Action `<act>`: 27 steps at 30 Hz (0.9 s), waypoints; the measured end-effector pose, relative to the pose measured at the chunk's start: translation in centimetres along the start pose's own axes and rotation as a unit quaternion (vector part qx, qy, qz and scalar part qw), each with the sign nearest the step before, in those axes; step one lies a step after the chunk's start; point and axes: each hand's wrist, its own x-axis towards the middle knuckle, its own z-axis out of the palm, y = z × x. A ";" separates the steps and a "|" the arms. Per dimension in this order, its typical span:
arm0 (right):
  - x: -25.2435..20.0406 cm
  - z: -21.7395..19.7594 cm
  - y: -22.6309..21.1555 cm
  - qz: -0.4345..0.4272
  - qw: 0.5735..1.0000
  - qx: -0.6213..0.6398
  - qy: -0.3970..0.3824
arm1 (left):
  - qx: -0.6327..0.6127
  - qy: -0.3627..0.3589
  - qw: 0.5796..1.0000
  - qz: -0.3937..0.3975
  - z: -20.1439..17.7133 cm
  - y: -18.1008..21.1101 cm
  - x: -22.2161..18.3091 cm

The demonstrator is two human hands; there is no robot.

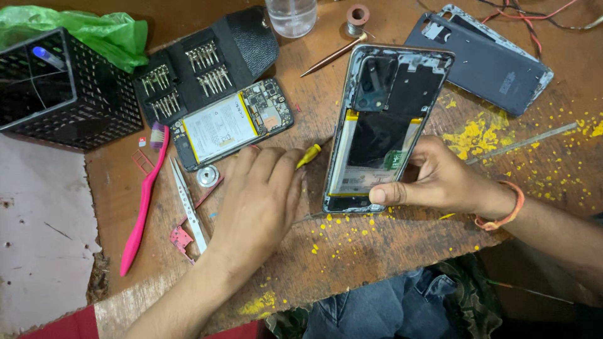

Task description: The person uses a yellow plastic pry tool to separate the screen assembly from the smartphone's metal frame. They work along the edges of the device, prying and lifting the screen to release the adhesive. The person also uses their fingers to peel back the screen and inspect the internal components.

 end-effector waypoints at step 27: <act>0.0 -0.1 0.4 0.000 0.996 0.090 -0.003 | -0.468 -0.015 0.872 -0.143 -0.5 2.3 -1.7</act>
